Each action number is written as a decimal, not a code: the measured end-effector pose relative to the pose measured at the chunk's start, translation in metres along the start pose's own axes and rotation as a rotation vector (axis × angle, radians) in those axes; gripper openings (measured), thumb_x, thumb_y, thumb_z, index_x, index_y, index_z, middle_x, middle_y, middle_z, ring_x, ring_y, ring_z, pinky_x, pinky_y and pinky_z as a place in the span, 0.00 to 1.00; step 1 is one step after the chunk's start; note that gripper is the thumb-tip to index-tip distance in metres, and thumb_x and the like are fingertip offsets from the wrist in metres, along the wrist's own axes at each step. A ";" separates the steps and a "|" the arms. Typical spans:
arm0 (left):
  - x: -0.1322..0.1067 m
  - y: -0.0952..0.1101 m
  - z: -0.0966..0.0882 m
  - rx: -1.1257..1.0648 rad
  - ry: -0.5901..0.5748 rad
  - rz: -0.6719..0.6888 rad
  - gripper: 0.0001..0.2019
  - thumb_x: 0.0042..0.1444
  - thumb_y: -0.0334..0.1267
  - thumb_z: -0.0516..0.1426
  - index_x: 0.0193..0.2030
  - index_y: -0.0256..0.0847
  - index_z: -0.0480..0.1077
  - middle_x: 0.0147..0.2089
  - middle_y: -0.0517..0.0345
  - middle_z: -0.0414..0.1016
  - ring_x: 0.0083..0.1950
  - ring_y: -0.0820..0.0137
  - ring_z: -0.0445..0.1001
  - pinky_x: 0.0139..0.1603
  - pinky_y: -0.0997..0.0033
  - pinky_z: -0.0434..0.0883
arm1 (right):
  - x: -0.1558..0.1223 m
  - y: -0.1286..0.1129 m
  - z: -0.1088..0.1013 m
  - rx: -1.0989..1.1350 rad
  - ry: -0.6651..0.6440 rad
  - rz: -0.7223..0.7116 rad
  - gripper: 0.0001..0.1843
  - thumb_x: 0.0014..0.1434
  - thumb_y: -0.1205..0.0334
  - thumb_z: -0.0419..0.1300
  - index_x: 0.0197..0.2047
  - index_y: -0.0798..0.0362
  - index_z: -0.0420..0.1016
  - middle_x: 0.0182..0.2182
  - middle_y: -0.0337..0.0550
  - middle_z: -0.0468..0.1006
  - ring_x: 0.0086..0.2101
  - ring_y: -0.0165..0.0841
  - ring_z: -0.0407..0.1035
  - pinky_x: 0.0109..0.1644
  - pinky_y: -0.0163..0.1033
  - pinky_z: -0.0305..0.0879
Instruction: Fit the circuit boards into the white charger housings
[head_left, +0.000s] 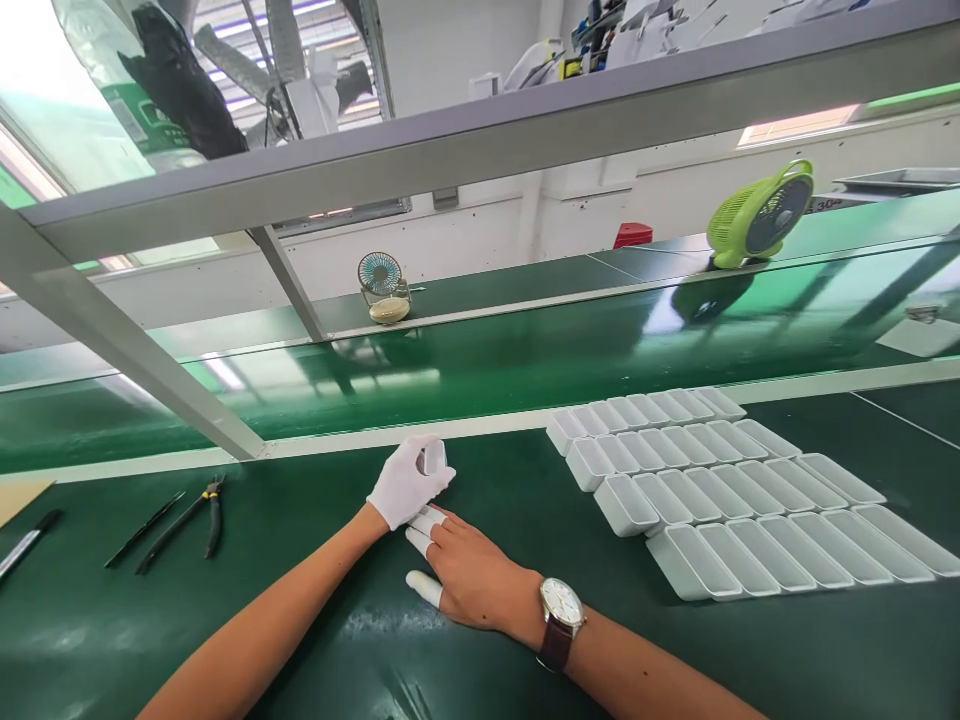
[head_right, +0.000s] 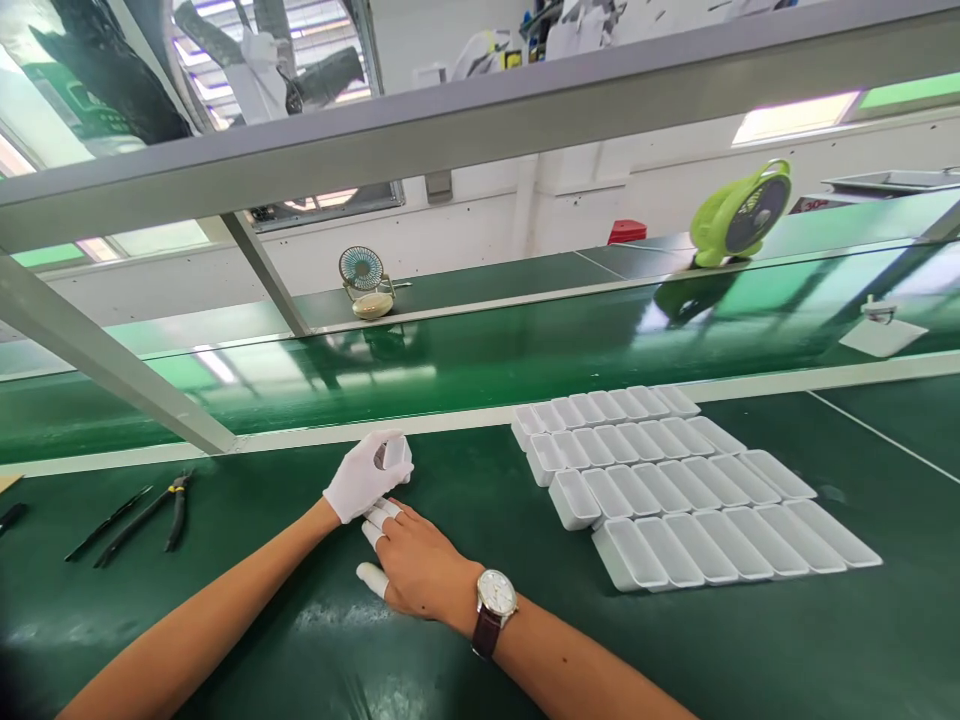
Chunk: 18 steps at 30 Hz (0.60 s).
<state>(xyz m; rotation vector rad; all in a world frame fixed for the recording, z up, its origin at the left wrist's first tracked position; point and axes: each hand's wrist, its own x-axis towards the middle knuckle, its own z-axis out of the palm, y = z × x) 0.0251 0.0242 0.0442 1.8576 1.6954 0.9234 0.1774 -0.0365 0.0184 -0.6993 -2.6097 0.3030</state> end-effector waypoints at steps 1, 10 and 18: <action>0.000 0.001 0.000 -0.015 -0.007 -0.014 0.23 0.49 0.38 0.64 0.54 0.41 0.72 0.49 0.53 0.78 0.43 0.63 0.78 0.44 0.63 0.76 | 0.000 0.000 0.000 -0.002 0.003 0.002 0.22 0.69 0.57 0.53 0.55 0.66 0.74 0.47 0.60 0.79 0.56 0.47 0.69 0.67 0.52 0.59; 0.004 -0.011 0.002 -0.263 -0.105 -0.165 0.31 0.46 0.37 0.67 0.59 0.39 0.69 0.46 0.51 0.79 0.44 0.62 0.79 0.45 0.63 0.76 | 0.000 0.001 0.002 -0.007 -0.051 0.015 0.23 0.68 0.55 0.55 0.55 0.65 0.74 0.49 0.62 0.78 0.55 0.48 0.69 0.67 0.53 0.59; -0.001 -0.011 0.007 -0.229 -0.051 -0.087 0.31 0.48 0.37 0.66 0.62 0.41 0.68 0.54 0.50 0.75 0.51 0.61 0.76 0.54 0.60 0.73 | 0.000 0.002 0.005 -0.041 -0.071 0.016 0.18 0.68 0.56 0.53 0.44 0.60 0.78 0.38 0.56 0.80 0.45 0.45 0.73 0.65 0.53 0.61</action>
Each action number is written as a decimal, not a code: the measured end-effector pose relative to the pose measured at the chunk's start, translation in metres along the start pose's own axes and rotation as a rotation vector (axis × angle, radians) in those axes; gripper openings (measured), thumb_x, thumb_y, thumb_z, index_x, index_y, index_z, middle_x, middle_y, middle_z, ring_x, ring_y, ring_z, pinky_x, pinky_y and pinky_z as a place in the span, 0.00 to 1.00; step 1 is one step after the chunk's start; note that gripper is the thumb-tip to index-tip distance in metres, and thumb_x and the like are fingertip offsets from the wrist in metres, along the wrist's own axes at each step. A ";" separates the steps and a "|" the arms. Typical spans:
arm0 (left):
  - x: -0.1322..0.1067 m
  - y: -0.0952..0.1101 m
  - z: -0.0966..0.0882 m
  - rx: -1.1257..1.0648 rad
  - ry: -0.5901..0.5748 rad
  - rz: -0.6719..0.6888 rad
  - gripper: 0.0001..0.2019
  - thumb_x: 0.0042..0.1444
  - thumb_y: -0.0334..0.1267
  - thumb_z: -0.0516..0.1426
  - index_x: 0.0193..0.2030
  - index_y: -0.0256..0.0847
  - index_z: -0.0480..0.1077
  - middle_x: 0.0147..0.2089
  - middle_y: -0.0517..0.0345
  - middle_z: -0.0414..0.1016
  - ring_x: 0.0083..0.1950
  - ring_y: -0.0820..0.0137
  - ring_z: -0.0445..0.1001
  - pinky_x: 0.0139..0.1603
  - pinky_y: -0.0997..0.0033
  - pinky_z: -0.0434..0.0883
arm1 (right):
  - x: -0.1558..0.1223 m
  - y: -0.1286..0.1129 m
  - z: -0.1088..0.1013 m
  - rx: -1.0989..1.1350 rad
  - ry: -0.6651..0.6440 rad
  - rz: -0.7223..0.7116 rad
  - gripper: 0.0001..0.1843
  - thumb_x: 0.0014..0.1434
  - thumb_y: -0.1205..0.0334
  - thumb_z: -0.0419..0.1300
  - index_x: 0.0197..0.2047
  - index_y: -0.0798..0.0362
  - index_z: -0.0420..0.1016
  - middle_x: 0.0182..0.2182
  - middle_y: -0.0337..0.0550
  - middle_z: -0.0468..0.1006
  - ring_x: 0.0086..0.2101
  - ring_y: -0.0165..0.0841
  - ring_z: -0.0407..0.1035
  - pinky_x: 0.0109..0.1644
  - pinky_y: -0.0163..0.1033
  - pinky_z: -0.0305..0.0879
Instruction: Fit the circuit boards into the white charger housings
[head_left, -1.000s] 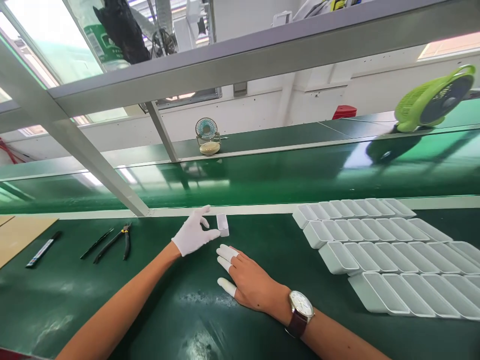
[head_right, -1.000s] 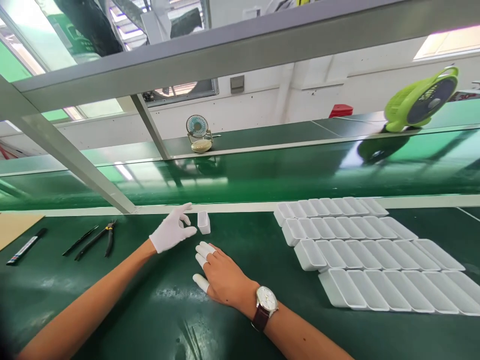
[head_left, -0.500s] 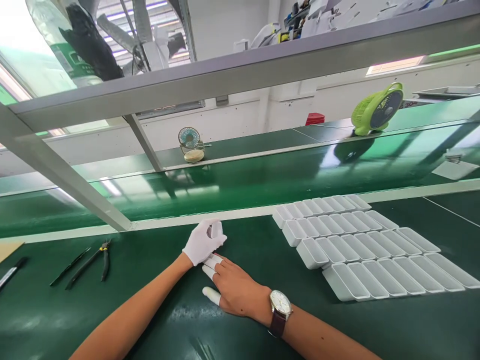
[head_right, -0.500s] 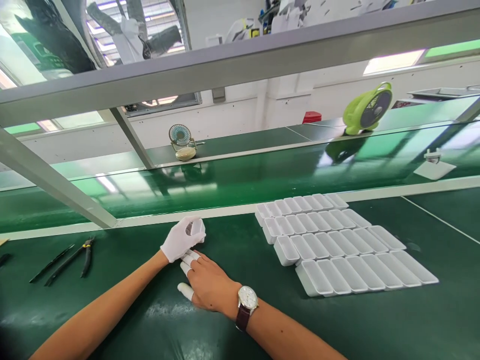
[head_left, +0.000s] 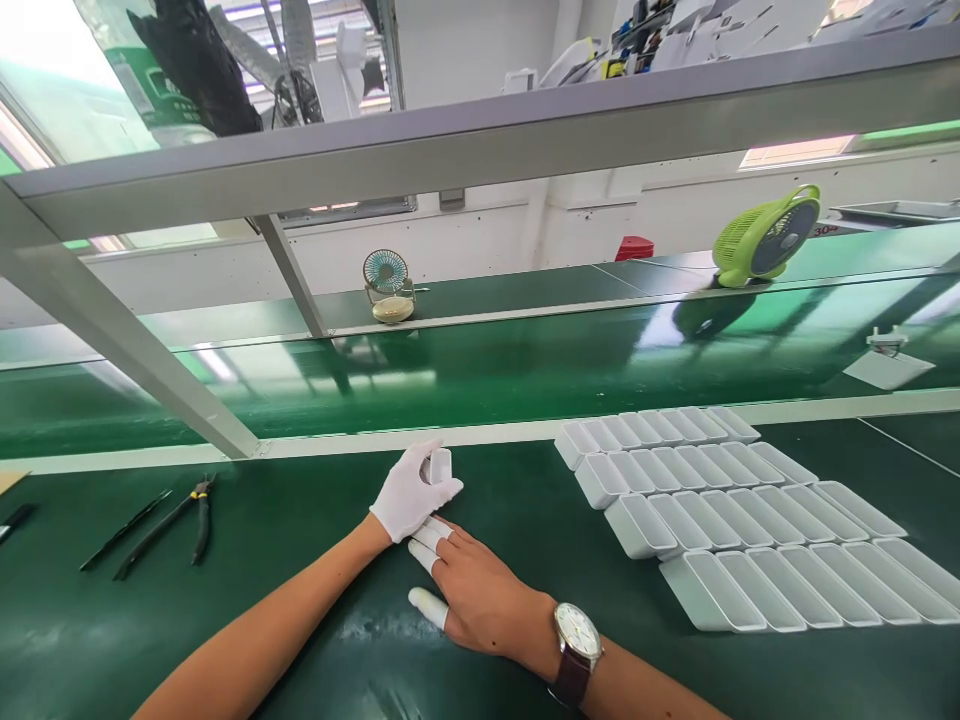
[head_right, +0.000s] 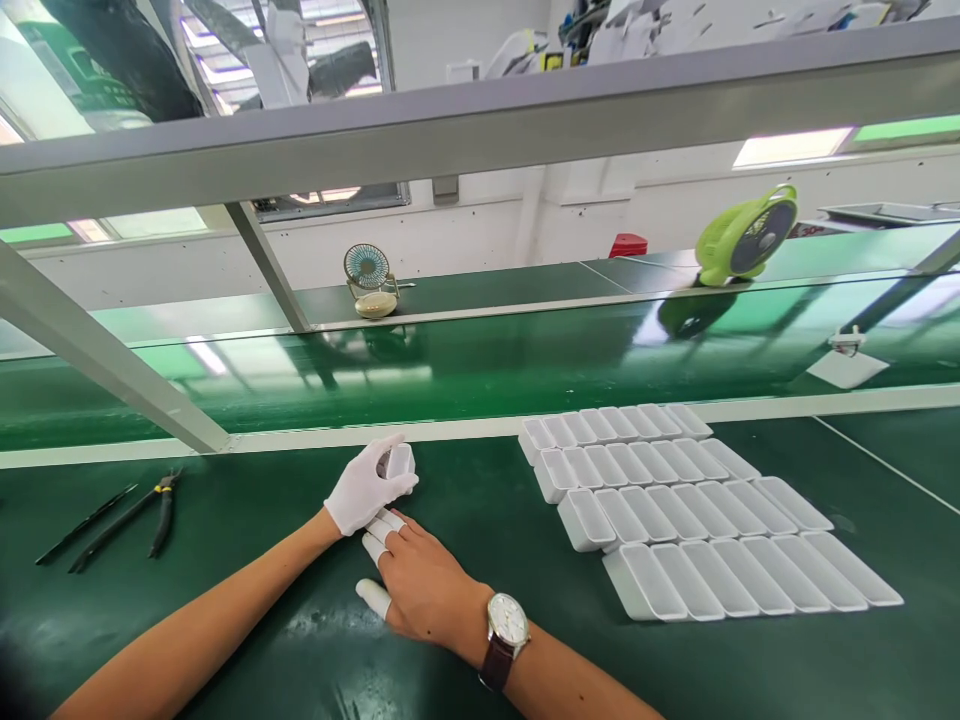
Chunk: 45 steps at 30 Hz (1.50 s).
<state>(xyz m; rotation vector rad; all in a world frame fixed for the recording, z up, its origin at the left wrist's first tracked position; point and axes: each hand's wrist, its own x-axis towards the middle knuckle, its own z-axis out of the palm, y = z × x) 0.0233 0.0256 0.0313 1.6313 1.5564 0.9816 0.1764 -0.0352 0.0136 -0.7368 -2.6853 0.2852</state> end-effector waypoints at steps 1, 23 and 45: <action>-0.001 0.000 0.001 0.005 0.007 0.008 0.31 0.49 0.38 0.65 0.62 0.42 0.68 0.55 0.50 0.75 0.51 0.61 0.76 0.55 0.59 0.73 | 0.000 0.000 0.000 -0.001 0.014 -0.003 0.18 0.68 0.56 0.52 0.45 0.59 0.78 0.38 0.55 0.80 0.45 0.45 0.73 0.64 0.52 0.62; 0.003 0.006 -0.010 -0.029 -0.166 -0.026 0.39 0.41 0.39 0.69 0.64 0.47 0.66 0.48 0.56 0.72 0.38 0.69 0.72 0.43 0.64 0.73 | -0.004 0.001 0.005 0.051 0.022 0.018 0.21 0.68 0.56 0.55 0.56 0.62 0.74 0.48 0.59 0.79 0.55 0.48 0.69 0.64 0.54 0.64; 0.000 0.000 -0.007 0.025 -0.054 0.066 0.25 0.50 0.40 0.63 0.57 0.46 0.71 0.46 0.56 0.75 0.39 0.68 0.74 0.41 0.66 0.75 | -0.004 -0.001 0.002 0.044 0.003 0.020 0.17 0.68 0.56 0.55 0.49 0.60 0.78 0.39 0.55 0.81 0.48 0.45 0.73 0.69 0.54 0.57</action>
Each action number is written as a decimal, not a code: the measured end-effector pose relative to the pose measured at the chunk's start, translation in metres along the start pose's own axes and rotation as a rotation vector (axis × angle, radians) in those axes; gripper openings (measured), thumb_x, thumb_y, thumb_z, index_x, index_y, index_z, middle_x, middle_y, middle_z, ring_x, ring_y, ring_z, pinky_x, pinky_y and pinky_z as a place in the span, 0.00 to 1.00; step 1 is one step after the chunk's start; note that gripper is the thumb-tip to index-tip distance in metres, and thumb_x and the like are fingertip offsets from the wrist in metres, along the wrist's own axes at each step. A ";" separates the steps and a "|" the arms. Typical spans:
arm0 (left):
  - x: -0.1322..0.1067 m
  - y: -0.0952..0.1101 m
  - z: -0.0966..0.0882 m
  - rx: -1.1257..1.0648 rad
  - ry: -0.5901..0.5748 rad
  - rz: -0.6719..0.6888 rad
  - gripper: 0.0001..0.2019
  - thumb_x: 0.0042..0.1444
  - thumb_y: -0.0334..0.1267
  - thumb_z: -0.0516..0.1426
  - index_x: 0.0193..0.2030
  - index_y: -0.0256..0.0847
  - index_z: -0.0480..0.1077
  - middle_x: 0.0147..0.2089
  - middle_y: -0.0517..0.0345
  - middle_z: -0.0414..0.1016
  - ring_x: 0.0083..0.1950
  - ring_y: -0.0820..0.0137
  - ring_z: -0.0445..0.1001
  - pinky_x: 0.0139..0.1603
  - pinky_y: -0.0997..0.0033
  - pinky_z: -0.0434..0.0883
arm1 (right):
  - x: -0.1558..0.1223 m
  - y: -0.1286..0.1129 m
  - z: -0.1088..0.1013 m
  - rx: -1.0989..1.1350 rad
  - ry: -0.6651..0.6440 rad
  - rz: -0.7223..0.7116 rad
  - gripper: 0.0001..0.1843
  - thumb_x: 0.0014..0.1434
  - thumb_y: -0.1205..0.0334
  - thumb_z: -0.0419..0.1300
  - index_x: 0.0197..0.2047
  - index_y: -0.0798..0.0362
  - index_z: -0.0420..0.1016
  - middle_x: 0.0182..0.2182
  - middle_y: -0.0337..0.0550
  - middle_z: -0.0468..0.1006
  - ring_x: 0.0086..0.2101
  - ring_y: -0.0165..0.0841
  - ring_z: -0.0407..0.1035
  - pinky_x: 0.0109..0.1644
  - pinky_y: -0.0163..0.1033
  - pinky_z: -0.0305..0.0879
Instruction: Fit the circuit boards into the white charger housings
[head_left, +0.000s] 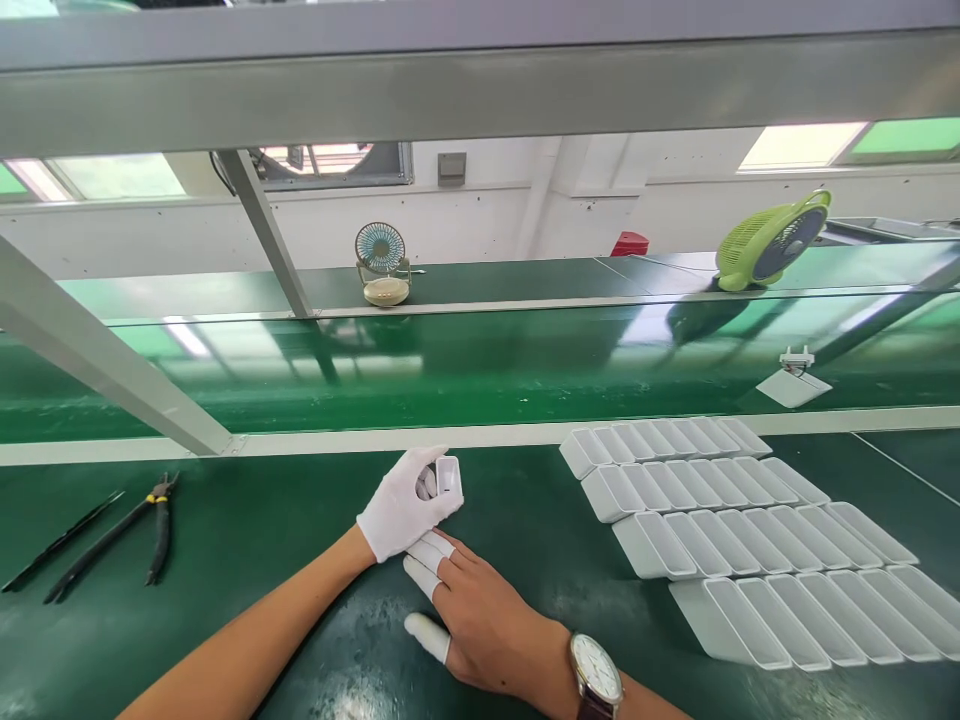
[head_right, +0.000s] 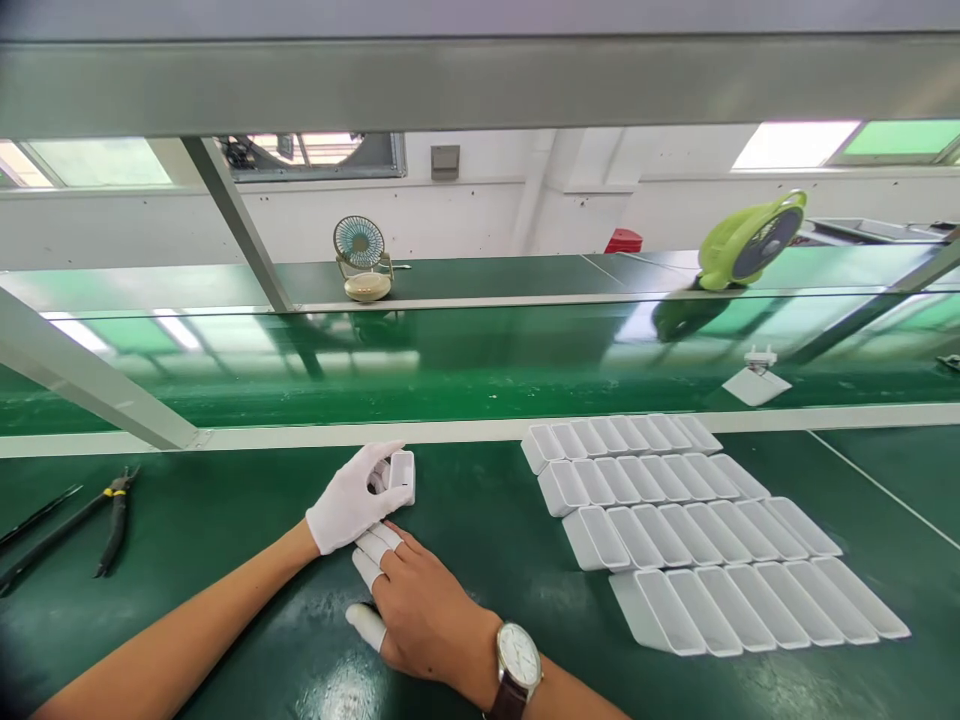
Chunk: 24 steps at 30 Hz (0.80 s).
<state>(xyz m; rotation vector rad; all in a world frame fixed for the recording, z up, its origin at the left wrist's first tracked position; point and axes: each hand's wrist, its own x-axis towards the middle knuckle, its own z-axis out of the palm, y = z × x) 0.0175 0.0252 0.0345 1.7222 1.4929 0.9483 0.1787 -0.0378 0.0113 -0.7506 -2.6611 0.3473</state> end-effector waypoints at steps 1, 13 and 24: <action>0.000 0.001 0.000 -0.013 0.007 -0.003 0.25 0.50 0.39 0.62 0.57 0.45 0.71 0.45 0.56 0.75 0.38 0.68 0.73 0.40 0.67 0.75 | 0.000 0.000 -0.001 -0.001 -0.001 -0.003 0.18 0.68 0.56 0.55 0.50 0.61 0.78 0.40 0.55 0.81 0.49 0.45 0.73 0.69 0.54 0.57; 0.011 -0.013 -0.006 -0.595 0.232 -0.178 0.19 0.60 0.56 0.56 0.34 0.40 0.66 0.20 0.67 0.62 0.21 0.76 0.59 0.26 0.72 0.62 | -0.001 0.000 -0.007 0.026 0.083 -0.042 0.26 0.67 0.58 0.57 0.62 0.66 0.68 0.60 0.62 0.72 0.65 0.47 0.59 0.70 0.51 0.58; -0.037 -0.004 -0.016 -0.834 -0.124 -0.258 0.20 0.57 0.55 0.60 0.27 0.39 0.66 0.15 0.66 0.62 0.19 0.76 0.57 0.24 0.74 0.57 | 0.003 -0.001 -0.006 -0.034 0.087 -0.055 0.18 0.68 0.58 0.54 0.50 0.62 0.77 0.47 0.58 0.80 0.56 0.46 0.70 0.69 0.52 0.58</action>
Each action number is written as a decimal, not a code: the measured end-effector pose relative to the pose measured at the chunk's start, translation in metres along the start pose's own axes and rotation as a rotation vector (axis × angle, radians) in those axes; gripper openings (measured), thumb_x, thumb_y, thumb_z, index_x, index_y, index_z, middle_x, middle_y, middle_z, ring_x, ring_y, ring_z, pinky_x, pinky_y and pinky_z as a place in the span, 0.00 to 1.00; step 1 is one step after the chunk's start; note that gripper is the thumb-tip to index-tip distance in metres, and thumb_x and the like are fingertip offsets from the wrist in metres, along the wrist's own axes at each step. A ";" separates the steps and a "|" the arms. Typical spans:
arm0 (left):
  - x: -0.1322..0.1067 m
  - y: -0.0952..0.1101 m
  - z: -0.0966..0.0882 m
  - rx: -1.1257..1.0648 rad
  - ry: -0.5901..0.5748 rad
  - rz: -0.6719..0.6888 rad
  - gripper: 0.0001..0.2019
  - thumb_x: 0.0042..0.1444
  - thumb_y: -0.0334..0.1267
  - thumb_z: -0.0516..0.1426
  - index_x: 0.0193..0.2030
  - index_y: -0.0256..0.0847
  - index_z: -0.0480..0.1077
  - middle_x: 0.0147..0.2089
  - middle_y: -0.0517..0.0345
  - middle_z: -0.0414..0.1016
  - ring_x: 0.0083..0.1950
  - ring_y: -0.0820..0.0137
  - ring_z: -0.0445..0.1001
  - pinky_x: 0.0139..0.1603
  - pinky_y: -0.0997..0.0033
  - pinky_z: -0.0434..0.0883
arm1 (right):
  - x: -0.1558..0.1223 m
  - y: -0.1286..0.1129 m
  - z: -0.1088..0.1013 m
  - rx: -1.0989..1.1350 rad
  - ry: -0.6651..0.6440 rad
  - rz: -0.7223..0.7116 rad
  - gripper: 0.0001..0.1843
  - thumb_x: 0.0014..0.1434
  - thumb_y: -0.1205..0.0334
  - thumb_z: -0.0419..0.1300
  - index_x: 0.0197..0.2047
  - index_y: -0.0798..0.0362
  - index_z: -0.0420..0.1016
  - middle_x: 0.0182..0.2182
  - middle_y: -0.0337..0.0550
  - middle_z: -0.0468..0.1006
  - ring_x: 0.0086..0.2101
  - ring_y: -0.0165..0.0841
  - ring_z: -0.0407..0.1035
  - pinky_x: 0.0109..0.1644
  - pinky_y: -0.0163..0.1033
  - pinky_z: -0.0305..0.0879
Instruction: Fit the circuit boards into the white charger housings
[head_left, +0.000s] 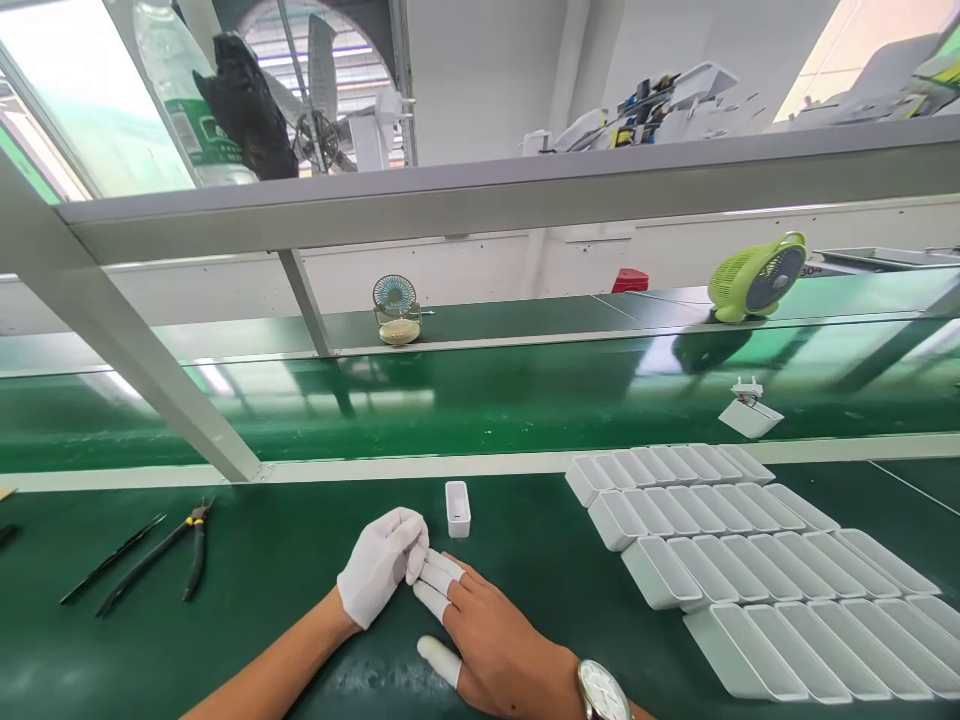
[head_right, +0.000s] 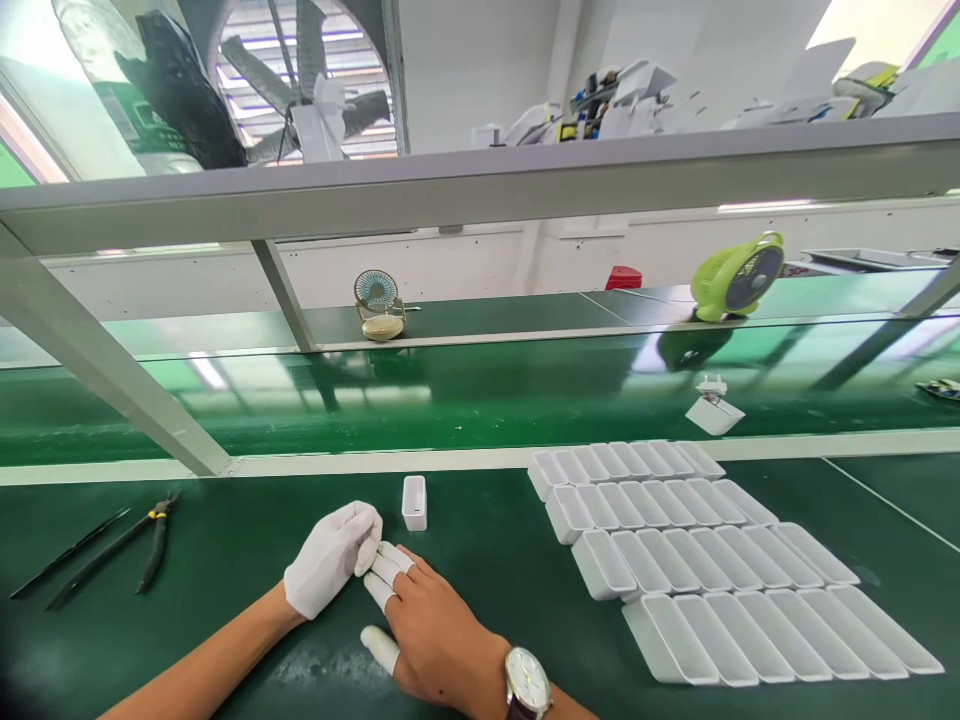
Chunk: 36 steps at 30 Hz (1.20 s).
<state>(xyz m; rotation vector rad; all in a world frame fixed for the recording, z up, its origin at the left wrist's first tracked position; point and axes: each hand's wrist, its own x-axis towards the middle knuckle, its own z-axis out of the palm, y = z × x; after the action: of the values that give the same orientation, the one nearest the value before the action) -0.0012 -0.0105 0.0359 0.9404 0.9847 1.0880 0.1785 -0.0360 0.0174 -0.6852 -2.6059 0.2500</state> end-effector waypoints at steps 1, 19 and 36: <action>-0.002 0.001 0.000 -0.015 0.002 -0.004 0.20 0.57 0.55 0.61 0.27 0.39 0.66 0.15 0.66 0.62 0.19 0.77 0.56 0.24 0.74 0.57 | -0.001 0.000 0.002 -0.005 0.002 -0.002 0.17 0.68 0.58 0.54 0.49 0.61 0.78 0.45 0.57 0.81 0.53 0.46 0.72 0.69 0.53 0.58; -0.006 -0.007 -0.005 -0.253 -0.247 -0.101 0.18 0.54 0.49 0.65 0.31 0.34 0.69 0.16 0.60 0.68 0.16 0.77 0.61 0.21 0.77 0.60 | -0.023 0.039 0.088 -0.066 0.101 0.047 0.16 0.70 0.65 0.53 0.33 0.50 0.78 0.25 0.40 0.76 0.41 0.39 0.79 0.63 0.48 0.68; -0.006 -0.011 -0.008 -0.202 -0.204 -0.156 0.18 0.52 0.48 0.67 0.31 0.33 0.70 0.20 0.55 0.74 0.18 0.77 0.66 0.24 0.75 0.66 | -0.021 0.040 0.094 -0.053 0.245 0.017 0.26 0.74 0.63 0.44 0.28 0.49 0.75 0.22 0.38 0.73 0.34 0.34 0.78 0.62 0.45 0.70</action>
<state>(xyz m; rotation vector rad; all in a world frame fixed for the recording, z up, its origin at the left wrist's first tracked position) -0.0066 -0.0179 0.0243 0.7797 0.7519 0.9216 0.1695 -0.0181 -0.0847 -0.7091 -2.3812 0.0954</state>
